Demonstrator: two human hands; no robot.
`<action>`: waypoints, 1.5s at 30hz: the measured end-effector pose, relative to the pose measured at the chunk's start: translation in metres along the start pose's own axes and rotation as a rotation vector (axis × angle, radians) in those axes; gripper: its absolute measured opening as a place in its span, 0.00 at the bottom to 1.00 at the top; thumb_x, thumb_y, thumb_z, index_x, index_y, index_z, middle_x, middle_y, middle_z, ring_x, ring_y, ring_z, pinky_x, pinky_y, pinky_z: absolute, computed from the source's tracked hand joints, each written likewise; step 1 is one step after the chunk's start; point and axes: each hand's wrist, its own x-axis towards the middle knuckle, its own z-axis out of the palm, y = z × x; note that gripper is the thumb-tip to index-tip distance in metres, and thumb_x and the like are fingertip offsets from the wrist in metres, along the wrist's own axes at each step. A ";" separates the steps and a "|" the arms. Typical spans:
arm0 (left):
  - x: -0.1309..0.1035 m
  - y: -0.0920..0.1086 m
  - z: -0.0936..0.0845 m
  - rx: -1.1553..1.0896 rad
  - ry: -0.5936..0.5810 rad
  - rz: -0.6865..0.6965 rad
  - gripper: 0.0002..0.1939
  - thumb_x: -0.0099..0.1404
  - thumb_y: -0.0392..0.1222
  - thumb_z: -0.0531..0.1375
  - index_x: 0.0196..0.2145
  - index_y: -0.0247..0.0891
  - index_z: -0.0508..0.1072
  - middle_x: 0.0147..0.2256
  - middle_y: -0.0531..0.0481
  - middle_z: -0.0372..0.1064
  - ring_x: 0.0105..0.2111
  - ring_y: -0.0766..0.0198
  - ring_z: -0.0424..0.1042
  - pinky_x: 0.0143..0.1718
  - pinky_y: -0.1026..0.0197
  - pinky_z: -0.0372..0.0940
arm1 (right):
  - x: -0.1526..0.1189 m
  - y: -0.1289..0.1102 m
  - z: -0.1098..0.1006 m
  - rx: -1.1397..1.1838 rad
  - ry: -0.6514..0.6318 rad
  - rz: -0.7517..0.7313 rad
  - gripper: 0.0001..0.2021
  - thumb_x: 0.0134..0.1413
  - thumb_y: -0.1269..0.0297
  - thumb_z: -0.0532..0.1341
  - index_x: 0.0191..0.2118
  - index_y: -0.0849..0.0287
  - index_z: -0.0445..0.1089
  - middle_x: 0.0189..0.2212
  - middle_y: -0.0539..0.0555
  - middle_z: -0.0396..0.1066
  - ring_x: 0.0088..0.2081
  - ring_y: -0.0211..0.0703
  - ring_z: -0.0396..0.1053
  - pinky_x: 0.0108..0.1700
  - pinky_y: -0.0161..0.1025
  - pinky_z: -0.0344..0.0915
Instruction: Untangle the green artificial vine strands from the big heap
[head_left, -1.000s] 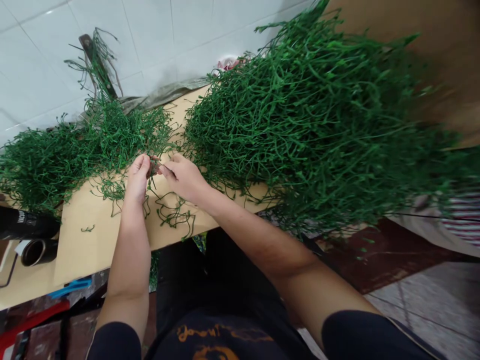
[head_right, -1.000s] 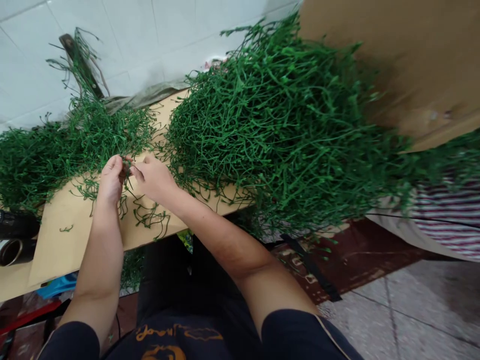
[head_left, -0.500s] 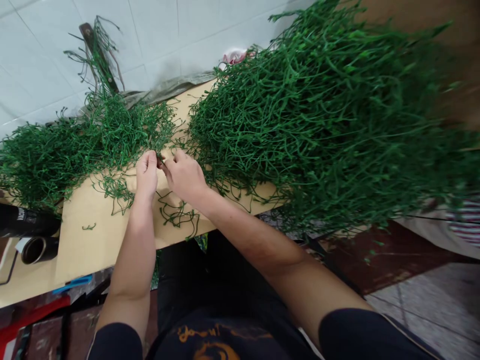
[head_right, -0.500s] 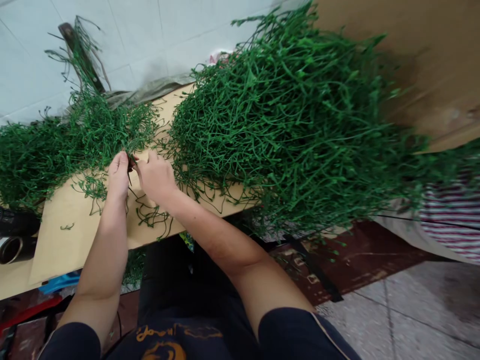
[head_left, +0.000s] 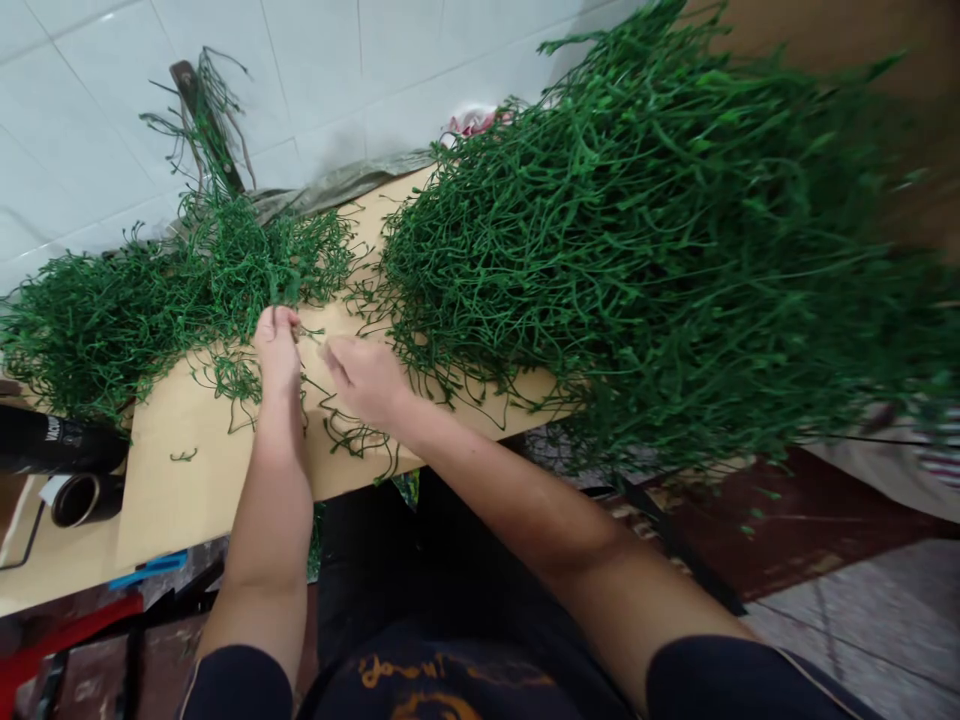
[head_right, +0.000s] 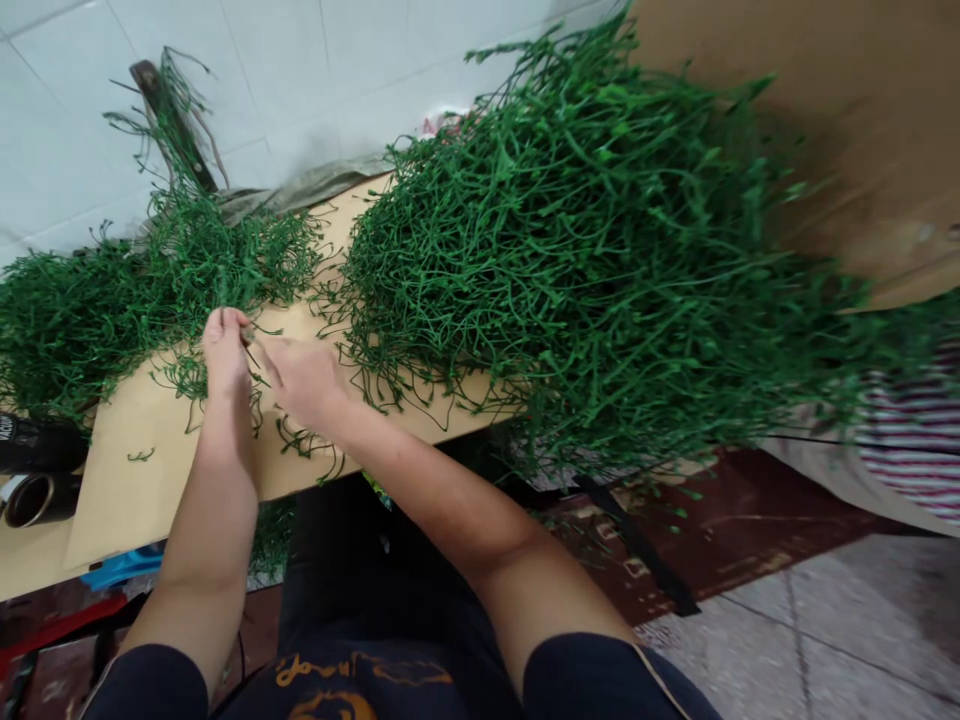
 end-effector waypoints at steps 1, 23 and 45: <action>0.002 0.000 -0.002 0.000 0.043 0.007 0.15 0.64 0.37 0.53 0.20 0.36 0.60 0.18 0.58 0.53 0.18 0.73 0.51 0.22 0.69 0.50 | -0.003 -0.001 0.001 0.018 -0.007 -0.046 0.20 0.64 0.60 0.40 0.40 0.62 0.68 0.33 0.55 0.71 0.31 0.39 0.64 0.33 0.36 0.51; 0.003 0.008 -0.021 -0.237 -0.379 0.011 0.22 0.55 0.54 0.62 0.18 0.35 0.61 0.18 0.57 0.51 0.15 0.76 0.47 0.17 0.69 0.43 | 0.003 0.044 -0.062 -0.093 0.177 0.246 0.23 0.53 0.56 0.57 0.50 0.70 0.66 0.47 0.68 0.61 0.50 0.56 0.60 0.50 0.49 0.58; 0.009 0.004 -0.016 -0.341 -0.181 -0.070 0.21 0.60 0.52 0.58 0.20 0.37 0.57 0.14 0.62 0.42 0.12 0.77 0.45 0.15 0.72 0.46 | 0.028 0.037 -0.005 1.058 0.004 0.111 0.12 0.53 0.72 0.54 0.20 0.61 0.55 0.19 0.44 0.51 0.24 0.30 0.52 0.29 0.31 0.53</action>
